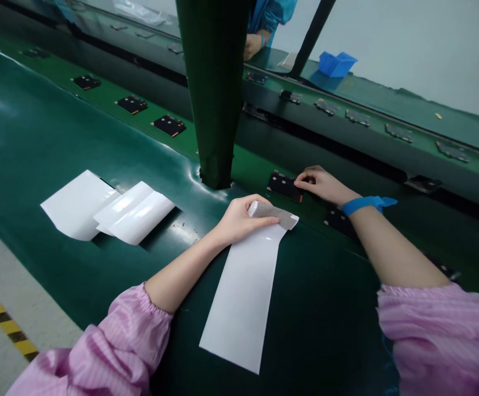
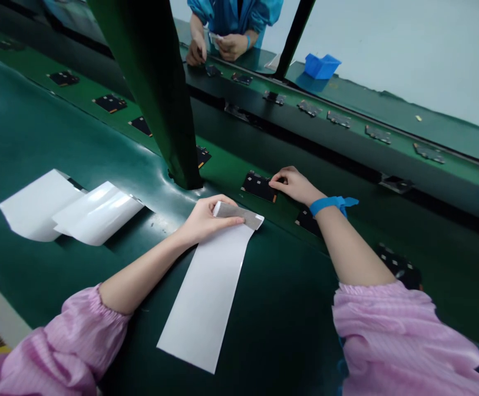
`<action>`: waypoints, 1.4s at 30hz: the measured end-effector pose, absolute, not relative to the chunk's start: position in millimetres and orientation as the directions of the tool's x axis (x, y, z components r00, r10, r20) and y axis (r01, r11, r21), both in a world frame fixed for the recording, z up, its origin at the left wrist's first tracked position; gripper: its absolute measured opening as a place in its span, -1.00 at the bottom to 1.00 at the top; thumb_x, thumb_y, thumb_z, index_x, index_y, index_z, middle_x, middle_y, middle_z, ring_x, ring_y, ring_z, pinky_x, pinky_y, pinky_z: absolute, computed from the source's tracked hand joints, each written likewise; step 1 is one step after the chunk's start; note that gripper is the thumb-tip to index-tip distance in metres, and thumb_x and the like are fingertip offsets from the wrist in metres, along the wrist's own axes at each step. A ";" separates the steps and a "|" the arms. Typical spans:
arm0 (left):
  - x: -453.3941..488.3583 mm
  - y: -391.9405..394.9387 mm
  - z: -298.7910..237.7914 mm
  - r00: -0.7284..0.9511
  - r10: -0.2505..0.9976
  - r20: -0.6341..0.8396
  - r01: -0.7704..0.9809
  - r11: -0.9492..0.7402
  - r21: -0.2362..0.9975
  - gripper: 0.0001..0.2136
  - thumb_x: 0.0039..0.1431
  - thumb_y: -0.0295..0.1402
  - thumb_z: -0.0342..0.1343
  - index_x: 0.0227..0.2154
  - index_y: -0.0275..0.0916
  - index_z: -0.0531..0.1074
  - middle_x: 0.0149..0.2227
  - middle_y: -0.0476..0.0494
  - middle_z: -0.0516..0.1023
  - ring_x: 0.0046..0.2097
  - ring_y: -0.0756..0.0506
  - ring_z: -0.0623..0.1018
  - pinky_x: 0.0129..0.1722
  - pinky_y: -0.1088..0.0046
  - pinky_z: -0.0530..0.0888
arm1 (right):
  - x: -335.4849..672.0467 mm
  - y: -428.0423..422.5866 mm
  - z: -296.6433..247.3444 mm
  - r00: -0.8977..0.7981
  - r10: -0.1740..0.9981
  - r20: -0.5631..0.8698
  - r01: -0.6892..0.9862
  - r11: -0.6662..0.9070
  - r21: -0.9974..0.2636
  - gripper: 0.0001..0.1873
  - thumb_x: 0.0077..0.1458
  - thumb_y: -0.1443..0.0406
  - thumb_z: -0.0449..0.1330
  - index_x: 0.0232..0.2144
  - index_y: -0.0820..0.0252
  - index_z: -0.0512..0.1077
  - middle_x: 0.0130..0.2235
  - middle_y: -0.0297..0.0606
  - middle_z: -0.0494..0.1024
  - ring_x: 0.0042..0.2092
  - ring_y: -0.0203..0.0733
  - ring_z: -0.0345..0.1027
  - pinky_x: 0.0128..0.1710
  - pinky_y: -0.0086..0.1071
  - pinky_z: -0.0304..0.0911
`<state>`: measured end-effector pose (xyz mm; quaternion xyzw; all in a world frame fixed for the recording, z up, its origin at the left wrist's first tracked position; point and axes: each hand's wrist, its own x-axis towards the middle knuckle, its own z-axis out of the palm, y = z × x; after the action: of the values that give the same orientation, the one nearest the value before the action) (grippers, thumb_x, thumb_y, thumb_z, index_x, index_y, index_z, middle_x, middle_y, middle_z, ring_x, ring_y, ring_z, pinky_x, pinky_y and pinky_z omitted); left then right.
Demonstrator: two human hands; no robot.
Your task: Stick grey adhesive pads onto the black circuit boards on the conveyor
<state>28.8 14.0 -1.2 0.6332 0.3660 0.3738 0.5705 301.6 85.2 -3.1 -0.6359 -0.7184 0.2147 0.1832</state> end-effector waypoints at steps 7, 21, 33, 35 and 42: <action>28.6 12.7 0.5 0.416 0.909 0.038 0.052 -0.065 0.997 -0.76 -0.12 -0.25 0.33 -0.42 -0.26 0.48 -0.39 -0.04 0.55 -0.35 -0.03 0.49 -0.39 0.47 0.38 | 264.3 26.0 26.7 -0.065 0.984 0.163 0.737 0.157 -0.657 -0.65 0.01 -0.04 0.15 -0.39 0.09 0.45 -0.20 -0.16 0.46 -0.25 -0.08 0.36 -0.31 -0.18 0.31; 28.6 14.7 -6.7 0.418 0.904 0.089 -0.061 -0.070 0.996 -0.75 -0.15 -0.26 0.34 -0.42 -0.27 0.47 -0.37 -0.05 0.54 -0.32 -0.04 0.50 -0.33 0.44 0.39 | 226.2 -20.4 52.4 -0.292 0.909 0.298 0.770 0.409 -0.490 -0.81 0.07 0.07 0.17 -0.48 -0.03 0.46 -0.17 -0.16 0.36 -0.09 0.10 0.32 -0.13 0.02 0.27; 28.9 15.0 -8.7 0.440 0.893 0.093 -0.102 -0.053 0.993 -0.80 -0.09 -0.28 0.31 -0.43 -0.26 0.46 -0.39 -0.03 0.54 -0.33 -0.04 0.51 -0.36 0.46 0.40 | 188.6 124.6 10.7 -0.209 0.975 0.075 0.715 0.205 -0.669 -0.80 -0.01 0.14 0.19 -0.52 0.12 0.47 -0.34 -0.17 0.56 -0.22 -0.01 0.41 -0.15 -0.12 0.31; 28.6 15.5 -9.2 0.446 0.890 0.096 -0.098 -0.058 0.993 -0.81 -0.08 -0.28 0.30 -0.44 -0.26 0.46 -0.38 -0.04 0.54 -0.31 -0.06 0.52 -0.33 0.46 0.40 | 187.9 137.8 -1.3 -0.212 0.977 0.032 0.707 0.176 -0.685 -0.79 -0.03 0.12 0.21 -0.50 0.12 0.49 -0.34 -0.18 0.57 -0.24 0.00 0.42 -0.17 -0.10 0.32; 28.5 16.3 -12.1 0.453 0.879 0.148 -0.124 -0.102 0.987 -0.82 -0.06 -0.29 0.29 -0.42 -0.25 0.46 -0.35 -0.05 0.55 -0.26 -0.08 0.53 -0.28 0.44 0.41 | 206.0 135.0 -6.7 -0.244 0.970 0.006 0.790 0.202 -0.579 -0.76 -0.04 0.09 0.22 -0.51 0.11 0.50 -0.36 -0.16 0.55 -0.27 0.02 0.41 -0.23 -0.09 0.32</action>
<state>28.5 16.3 -12.1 0.6108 0.3090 0.4219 0.5945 206.0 135.0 -6.7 -0.5850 -0.7521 0.2379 0.1888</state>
